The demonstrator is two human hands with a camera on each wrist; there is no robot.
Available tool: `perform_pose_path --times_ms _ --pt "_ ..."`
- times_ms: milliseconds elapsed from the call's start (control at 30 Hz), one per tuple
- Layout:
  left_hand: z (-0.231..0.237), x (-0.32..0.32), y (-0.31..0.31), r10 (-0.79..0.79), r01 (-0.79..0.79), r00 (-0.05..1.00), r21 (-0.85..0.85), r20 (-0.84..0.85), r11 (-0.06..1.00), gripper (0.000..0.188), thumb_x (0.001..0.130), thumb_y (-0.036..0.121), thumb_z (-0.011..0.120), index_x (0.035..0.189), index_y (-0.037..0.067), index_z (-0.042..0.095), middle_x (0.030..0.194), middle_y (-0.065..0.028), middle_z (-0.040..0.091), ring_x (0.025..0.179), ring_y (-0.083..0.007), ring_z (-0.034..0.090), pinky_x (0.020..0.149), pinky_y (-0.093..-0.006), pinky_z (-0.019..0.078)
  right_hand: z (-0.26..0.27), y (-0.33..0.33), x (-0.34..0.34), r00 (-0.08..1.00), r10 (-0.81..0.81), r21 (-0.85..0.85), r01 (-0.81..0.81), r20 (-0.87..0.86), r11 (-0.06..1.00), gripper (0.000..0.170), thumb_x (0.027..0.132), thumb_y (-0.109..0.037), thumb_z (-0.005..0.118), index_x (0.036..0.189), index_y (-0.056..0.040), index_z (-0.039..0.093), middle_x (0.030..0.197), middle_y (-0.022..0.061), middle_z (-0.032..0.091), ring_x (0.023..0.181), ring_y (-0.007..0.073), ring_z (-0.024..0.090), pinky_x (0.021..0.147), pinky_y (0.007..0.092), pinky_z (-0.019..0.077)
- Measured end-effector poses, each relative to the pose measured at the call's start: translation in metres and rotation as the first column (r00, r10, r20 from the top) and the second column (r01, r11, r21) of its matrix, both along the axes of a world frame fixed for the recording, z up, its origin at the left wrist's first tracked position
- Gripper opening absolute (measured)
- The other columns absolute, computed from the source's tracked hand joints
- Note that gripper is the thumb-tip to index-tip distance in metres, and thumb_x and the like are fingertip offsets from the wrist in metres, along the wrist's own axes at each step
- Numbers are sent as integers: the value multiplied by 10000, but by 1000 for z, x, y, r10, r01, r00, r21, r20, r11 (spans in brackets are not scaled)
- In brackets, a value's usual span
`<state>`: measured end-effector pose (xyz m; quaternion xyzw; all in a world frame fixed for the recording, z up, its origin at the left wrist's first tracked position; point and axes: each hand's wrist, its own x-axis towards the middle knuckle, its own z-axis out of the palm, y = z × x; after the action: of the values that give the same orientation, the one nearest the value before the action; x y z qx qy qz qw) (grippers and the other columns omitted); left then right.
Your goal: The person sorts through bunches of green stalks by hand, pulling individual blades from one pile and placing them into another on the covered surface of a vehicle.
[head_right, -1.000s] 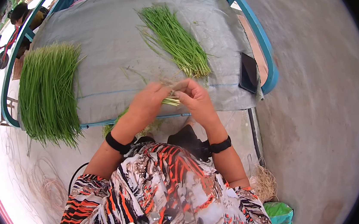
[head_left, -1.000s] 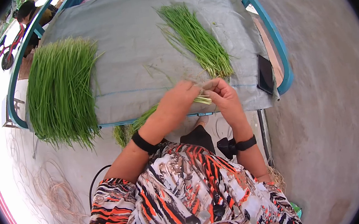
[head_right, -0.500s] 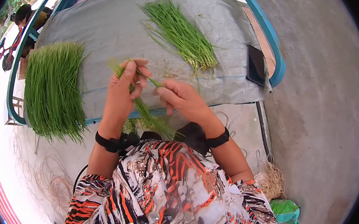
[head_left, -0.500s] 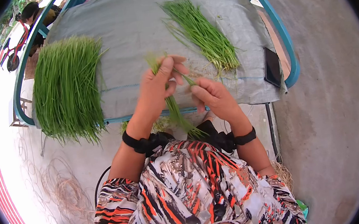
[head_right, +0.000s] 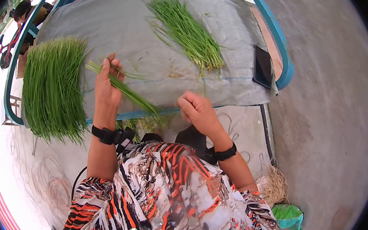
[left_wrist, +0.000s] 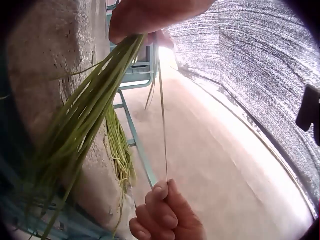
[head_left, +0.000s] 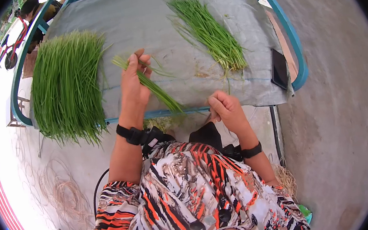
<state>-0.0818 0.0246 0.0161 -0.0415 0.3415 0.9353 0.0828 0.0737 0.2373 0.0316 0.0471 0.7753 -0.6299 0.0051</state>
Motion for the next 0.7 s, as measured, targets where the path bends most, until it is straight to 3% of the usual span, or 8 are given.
perform_pose_path --times_ms 100,200,300,433,533,633,700 --pt "-2 -2 -3 36 -38 999 28 39 999 306 988 235 487 1192 11 523 835 -15 596 742 -110 540 680 -255 467 -5 10 5 994 -85 122 76 71 990 245 950 -230 543 805 -38 584 587 3 531 524 86 470 493 239 363" --pt "-5 -2 -5 57 -56 998 -33 18 998 312 991 250 480 1171 -1 524 767 -4 548 653 -107 504 600 -251 440 -9 15 3 999 -36 353 46 -35 934 184 910 -208 588 837 -42 620 689 63 586 596 169 529 562 290 416" --pt "-16 -1 -5 29 -42 995 -143 -92 989 318 997 270 468 1132 -12 526 694 12 469 553 -82 426 497 -235 374 12 13 -11 929 -226 547 356 -292 758 133 865 -186 621 920 -66 639 838 96 607 685 249 571 638 346 451" --pt "-15 7 3 23 -86 979 -309 -201 947 326 1005 290 447 1077 -17 531 656 27 396 500 -48 336 431 -210 291 22 35 -51 843 -239 656 528 -482 540 189 823 -188 644 988 -98 627 925 87 606 747 282 607 658 391 464" --pt "-11 11 4 26 -106 976 -370 -214 923 337 1009 301 437 1056 -18 535 654 34 382 501 -38 321 431 -201 278 33 39 -74 852 -319 736 520 -415 432 178 819 -227 649 955 -112 639 923 79 611 779 287 613 662 396 463" --pt "-10 11 2 22 -112 972 -375 -235 920 345 1011 307 431 1050 -18 540 653 38 377 505 -34 319 436 -199 275 26 48 -84 890 -281 831 441 -358 339 171 815 -252 648 926 -121 649 915 76 616 787 295 614 666 397 464" --pt "-10 12 3 22 -111 972 -373 -235 921 346 1012 308 429 1047 -17 543 652 40 375 505 -32 316 436 -199 272 22 52 -87 890 -287 790 450 -356 416 172 820 -256 642 924 -120 655 910 77 620 776 290 614 667 394 464"
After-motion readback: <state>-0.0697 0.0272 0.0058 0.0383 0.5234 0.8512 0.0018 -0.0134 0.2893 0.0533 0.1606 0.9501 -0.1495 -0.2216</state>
